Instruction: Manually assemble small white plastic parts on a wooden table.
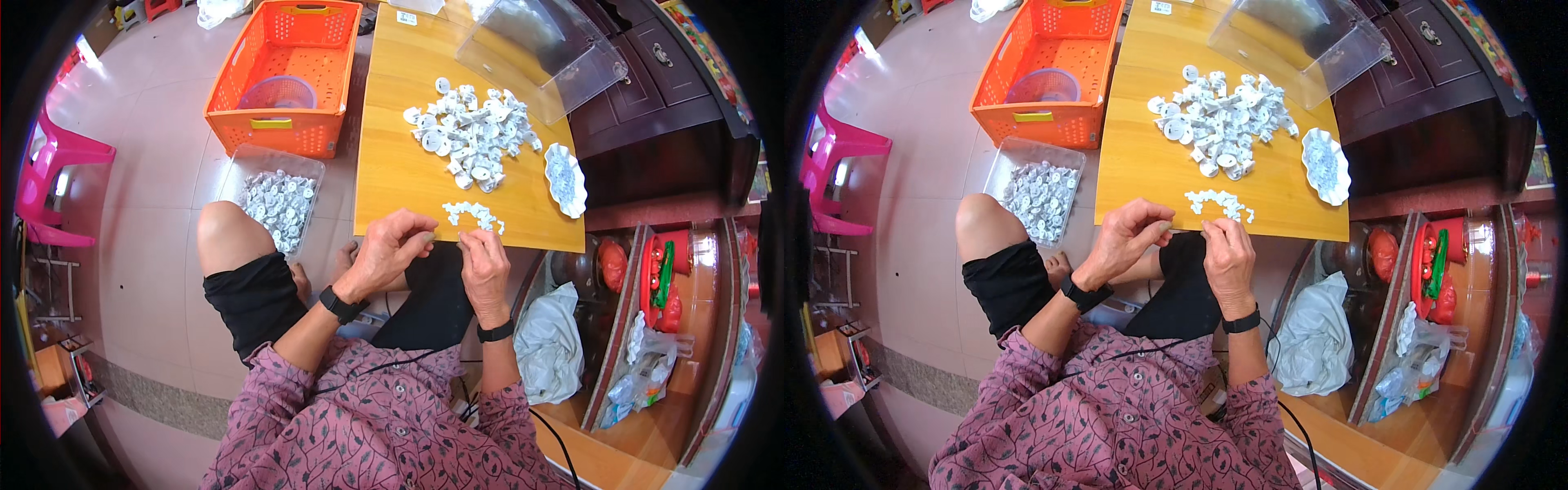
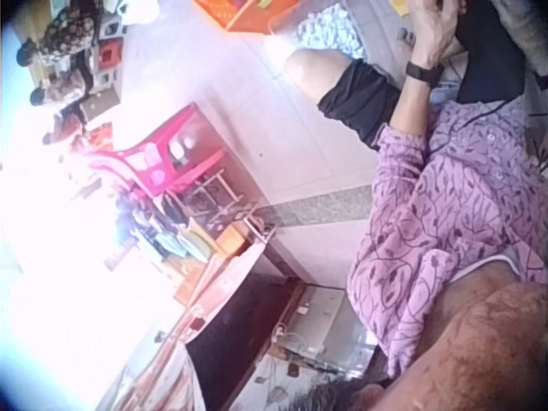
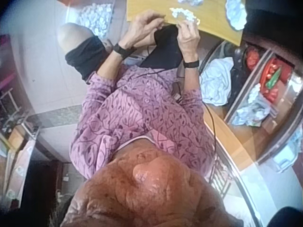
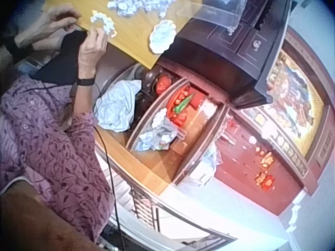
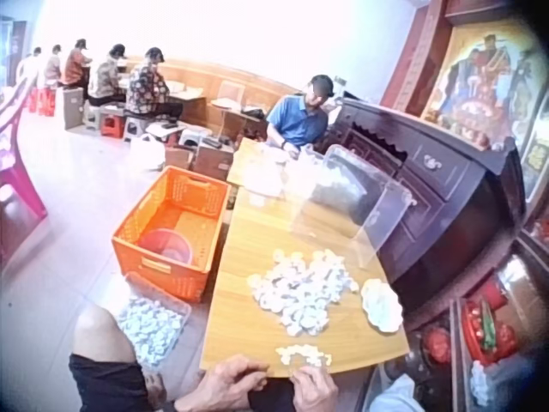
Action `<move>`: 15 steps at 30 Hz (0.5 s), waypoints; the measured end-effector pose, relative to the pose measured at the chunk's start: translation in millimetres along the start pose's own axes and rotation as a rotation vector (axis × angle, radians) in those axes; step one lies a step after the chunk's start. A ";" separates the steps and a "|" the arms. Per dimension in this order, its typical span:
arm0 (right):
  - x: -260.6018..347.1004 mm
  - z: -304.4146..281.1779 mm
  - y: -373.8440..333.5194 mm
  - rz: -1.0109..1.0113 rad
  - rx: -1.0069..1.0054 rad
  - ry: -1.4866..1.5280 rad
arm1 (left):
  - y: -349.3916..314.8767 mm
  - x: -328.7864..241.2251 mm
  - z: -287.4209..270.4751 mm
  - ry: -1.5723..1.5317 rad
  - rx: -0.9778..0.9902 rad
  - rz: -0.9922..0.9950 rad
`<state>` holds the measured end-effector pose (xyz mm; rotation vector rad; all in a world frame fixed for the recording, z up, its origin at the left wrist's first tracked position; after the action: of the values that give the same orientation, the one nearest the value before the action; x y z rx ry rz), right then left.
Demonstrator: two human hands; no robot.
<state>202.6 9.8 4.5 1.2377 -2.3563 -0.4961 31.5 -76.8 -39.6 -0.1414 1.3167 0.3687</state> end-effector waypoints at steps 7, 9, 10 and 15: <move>-7.2 3.7 -3.1 0.086 -0.009 0.123 | -0.9 -2.7 0.2 -0.053 0.005 -0.029; -9.5 5.1 -0.5 0.393 0.019 0.382 | -1.0 -3.3 0.4 -0.034 0.010 -0.021; -6.9 6.2 2.2 0.394 0.019 0.382 | -1.3 -3.0 0.1 -0.033 0.011 -0.022; 2.2 13.7 14.4 0.697 0.119 0.700 | -1.4 -4.5 -2.4 0.005 0.023 -0.016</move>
<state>184.4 17.3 0.5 0.4356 -2.0094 0.2726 28.8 -79.7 -36.0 -0.1335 1.3239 0.3393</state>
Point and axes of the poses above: each hand's wrist, its own y-axis towards the middle knuckle, its own z-axis out of the palm, x = y × z, the point moved 1 cm from there along y, towards the middle knuckle
